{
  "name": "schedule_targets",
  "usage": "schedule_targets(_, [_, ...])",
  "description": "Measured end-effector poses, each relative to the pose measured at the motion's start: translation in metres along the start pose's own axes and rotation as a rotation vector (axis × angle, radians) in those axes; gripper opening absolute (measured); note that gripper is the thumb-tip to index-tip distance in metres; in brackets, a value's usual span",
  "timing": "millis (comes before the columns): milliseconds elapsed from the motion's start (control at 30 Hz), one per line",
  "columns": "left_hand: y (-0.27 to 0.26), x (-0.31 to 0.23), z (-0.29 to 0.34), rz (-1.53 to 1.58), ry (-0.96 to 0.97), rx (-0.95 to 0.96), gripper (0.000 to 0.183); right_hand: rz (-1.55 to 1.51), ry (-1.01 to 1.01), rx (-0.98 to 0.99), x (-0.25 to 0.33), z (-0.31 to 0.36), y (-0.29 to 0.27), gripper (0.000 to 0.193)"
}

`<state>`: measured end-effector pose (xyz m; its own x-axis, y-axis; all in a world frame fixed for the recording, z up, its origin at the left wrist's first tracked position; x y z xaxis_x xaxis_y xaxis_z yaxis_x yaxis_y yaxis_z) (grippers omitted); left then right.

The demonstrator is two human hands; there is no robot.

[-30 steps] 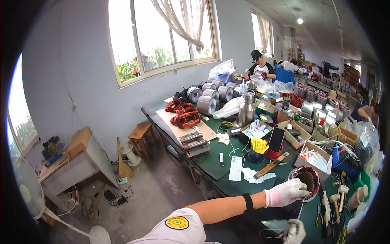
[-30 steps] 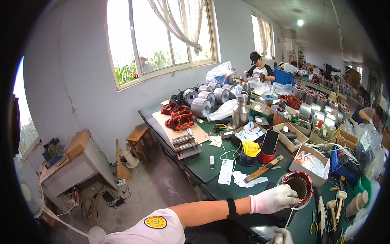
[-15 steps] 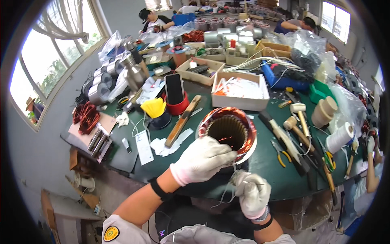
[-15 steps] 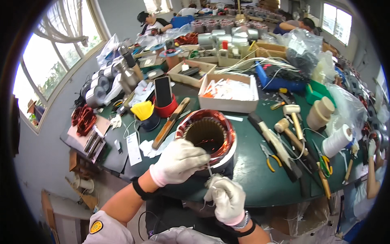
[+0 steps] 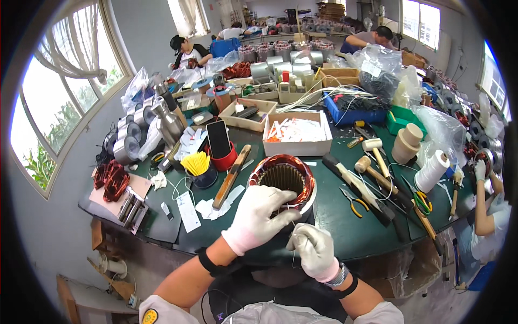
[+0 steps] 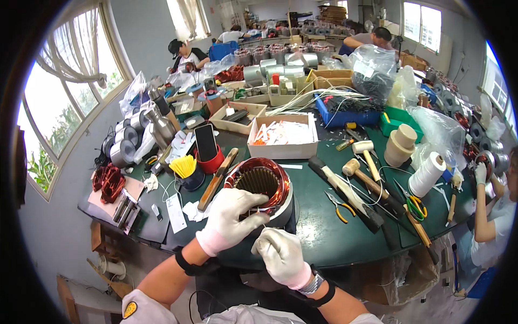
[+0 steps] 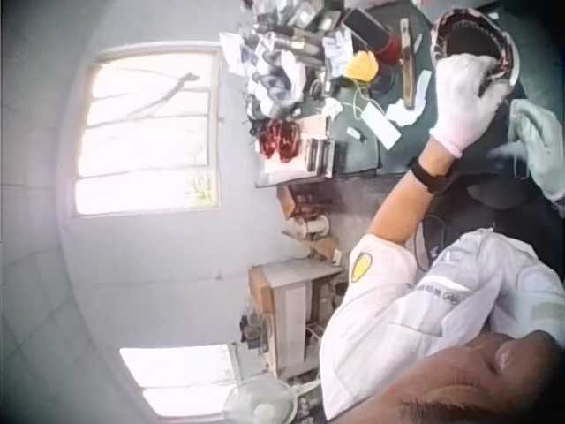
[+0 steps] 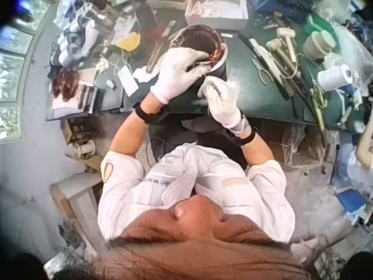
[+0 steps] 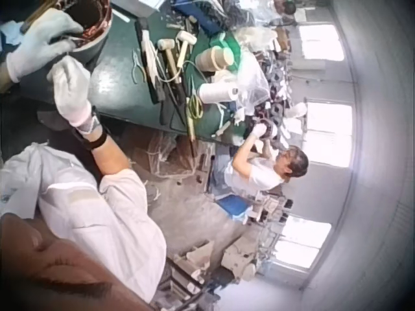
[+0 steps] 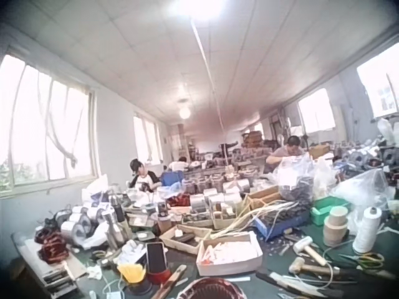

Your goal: The person wraps a white string around the internal copper wiring of a motor stator and uses a pair of pliers to pull the string tight.

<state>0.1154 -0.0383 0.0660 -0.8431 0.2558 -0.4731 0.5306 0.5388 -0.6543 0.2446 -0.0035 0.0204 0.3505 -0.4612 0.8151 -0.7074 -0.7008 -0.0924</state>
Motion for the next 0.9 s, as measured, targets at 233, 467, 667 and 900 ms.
schedule_targets(233, [0.011,-0.001,-0.007,-0.136,-0.107,-0.178,0.02,0.104,-0.197,0.018,0.014,0.002,0.006,0.016])
schedule_targets(467, [0.002,0.003,-0.004,-0.143,-0.064,0.163,0.034,0.147,-0.227,0.034,0.014,0.006,0.005,0.001])
schedule_targets(667, [-0.001,0.002,0.006,-0.191,-0.042,0.075,0.031,0.583,-0.333,0.085,0.069,0.02,-0.017,0.03])
schedule_targets(900, [0.0,0.004,0.004,-0.175,0.047,0.074,0.038,0.515,0.127,-0.241,-0.001,0.034,-0.077,0.027])
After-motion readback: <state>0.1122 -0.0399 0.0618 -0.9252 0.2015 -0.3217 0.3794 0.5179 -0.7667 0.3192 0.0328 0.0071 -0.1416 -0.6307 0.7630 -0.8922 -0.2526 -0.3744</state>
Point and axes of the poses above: each hand's wrist, its own z-axis away from the middle knuckle, its own y-axis out of the palm, x = y × z, the point moved 8 cm from there along -z, towards the middle knuckle, and after that the axes turned 6 degrees about -y, right-handed, at the moved point
